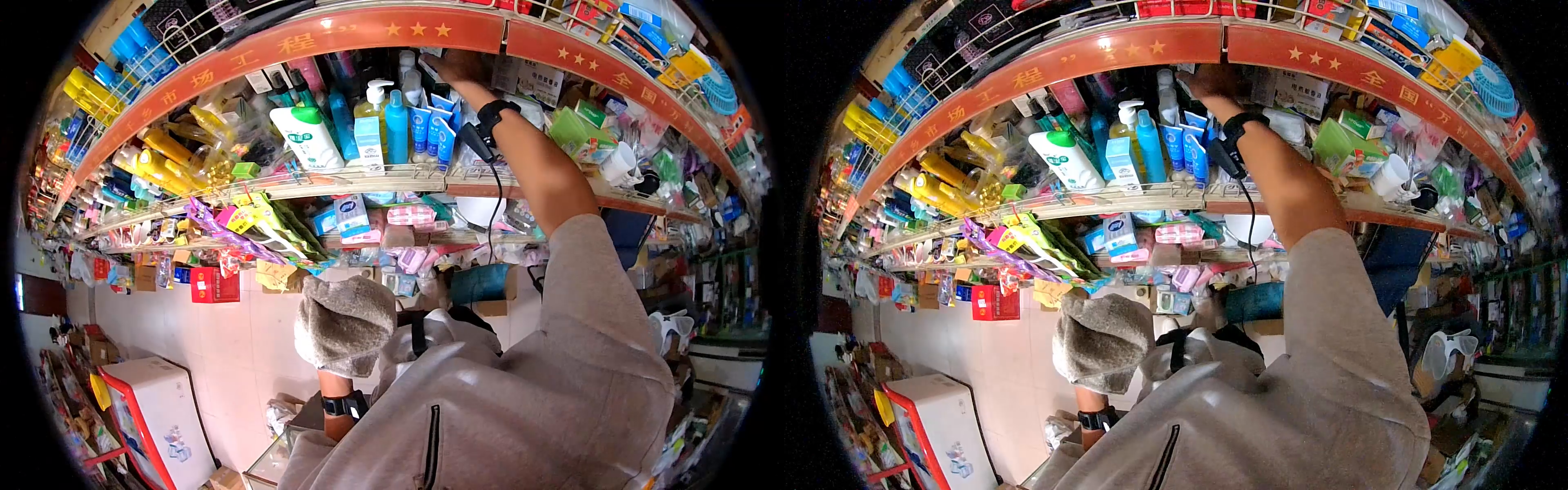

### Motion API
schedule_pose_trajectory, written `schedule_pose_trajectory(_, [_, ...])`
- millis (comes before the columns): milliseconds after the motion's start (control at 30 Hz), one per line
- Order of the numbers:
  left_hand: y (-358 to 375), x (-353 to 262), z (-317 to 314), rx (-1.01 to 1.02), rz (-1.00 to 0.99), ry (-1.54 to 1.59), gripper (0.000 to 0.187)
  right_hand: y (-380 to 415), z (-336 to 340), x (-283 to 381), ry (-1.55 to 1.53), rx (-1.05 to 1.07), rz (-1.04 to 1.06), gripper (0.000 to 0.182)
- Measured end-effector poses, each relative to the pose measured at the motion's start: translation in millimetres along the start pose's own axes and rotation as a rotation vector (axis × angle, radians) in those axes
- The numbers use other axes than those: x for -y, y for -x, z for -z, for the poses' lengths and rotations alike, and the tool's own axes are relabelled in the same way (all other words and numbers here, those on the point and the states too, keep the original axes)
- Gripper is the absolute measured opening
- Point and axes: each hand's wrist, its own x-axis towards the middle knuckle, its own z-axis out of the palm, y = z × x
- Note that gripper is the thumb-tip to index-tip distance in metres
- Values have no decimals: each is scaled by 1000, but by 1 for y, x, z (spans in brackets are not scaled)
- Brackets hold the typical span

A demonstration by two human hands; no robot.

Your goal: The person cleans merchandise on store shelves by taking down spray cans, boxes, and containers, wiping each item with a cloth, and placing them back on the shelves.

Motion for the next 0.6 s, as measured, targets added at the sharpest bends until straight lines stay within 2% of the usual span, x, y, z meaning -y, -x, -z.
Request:
schedule_pose_trajectory(100, [5,-11,-7,35,-30,-175,47,5,-11,-1,4,-126,-47,68])
schedule_pose_trajectory(167, [6,-13,-8,49,-37,-237,47,5,-14,-1,108,86,-42,63])
schedule_pose_trajectory(200, [7,-13,-8,62,-38,-265,47,7,-13,-2,111,84,-48,63])
schedule_pose_trajectory(300, [7,-11,-6,100,-55,-347,48,19,-10,-7,29,183,-80,38])
schedule_pose_trajectory(367, [6,-11,-7,128,-66,-380,48,20,-5,-11,-14,178,-43,39])
schedule_pose_trajectory(400, [5,-13,-9,132,-63,-377,49,22,-3,-13,-63,176,12,40])
schedule_pose_trajectory(433, [5,-15,-12,135,-15,-295,49,30,-2,-15,-141,81,15,36])
schedule_pose_trajectory(467, [5,-19,-17,133,32,-213,49,46,19,-3,-205,-32,-9,31])
schedule_pose_trajectory(500, [6,-20,-22,118,126,-47,49,63,38,8,-213,-53,-59,31])
schedule_pose_trajectory(533, [6,-14,-20,138,140,-51,49,80,52,12,-219,-75,-110,31])
schedule_pose_trajectory(600, [6,3,-13,215,-420,-1248,49,113,82,5,-339,-38,4,26])
